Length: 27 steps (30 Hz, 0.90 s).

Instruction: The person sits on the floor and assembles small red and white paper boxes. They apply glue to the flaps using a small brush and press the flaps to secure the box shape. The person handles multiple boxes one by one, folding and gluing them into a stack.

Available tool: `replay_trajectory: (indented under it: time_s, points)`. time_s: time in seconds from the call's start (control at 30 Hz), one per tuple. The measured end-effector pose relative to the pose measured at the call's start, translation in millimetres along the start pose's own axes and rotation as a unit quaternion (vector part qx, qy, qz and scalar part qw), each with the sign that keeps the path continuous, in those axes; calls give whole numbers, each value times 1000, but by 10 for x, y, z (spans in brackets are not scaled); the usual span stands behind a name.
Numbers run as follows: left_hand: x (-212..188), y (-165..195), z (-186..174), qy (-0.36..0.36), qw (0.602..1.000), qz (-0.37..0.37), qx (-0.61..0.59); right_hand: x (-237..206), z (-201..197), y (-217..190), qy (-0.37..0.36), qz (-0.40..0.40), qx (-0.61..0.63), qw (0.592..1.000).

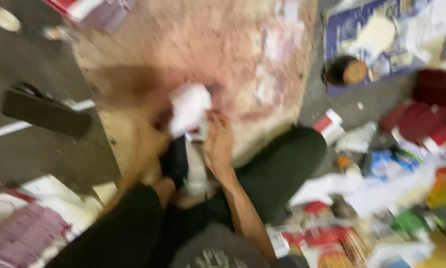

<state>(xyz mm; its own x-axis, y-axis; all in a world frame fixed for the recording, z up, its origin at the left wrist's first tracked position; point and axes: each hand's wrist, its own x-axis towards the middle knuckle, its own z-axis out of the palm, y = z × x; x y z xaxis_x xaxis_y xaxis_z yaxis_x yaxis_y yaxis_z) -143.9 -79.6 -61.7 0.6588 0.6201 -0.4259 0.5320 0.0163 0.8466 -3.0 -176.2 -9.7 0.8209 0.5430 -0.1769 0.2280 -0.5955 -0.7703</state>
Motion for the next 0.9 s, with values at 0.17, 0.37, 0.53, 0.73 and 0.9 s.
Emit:
replay_trajectory:
  time_s: [0.17, 0.37, 0.53, 0.73, 0.9]
  points:
    - [60, -16, -29, -21, 999, -26, -14, 133, -13, -86, -47, -42, 13, 998]
    - [118, 48, -124, -27, 994, -71, -72, 70, 32, 28, -50, -13, -2, 999]
    - [250, 72, -383, -8, 935, -197, -296, 24, -23, 89, -94, -13, -51, 994]
    - [287, 168, -365, -6, 918, -205, -340, -38, 17, 26, -48, -9, -13, 999]
    - [305, 294, -391, 55, 995, 73, 42, 279, -607, 63, -46, 36, 154, 986]
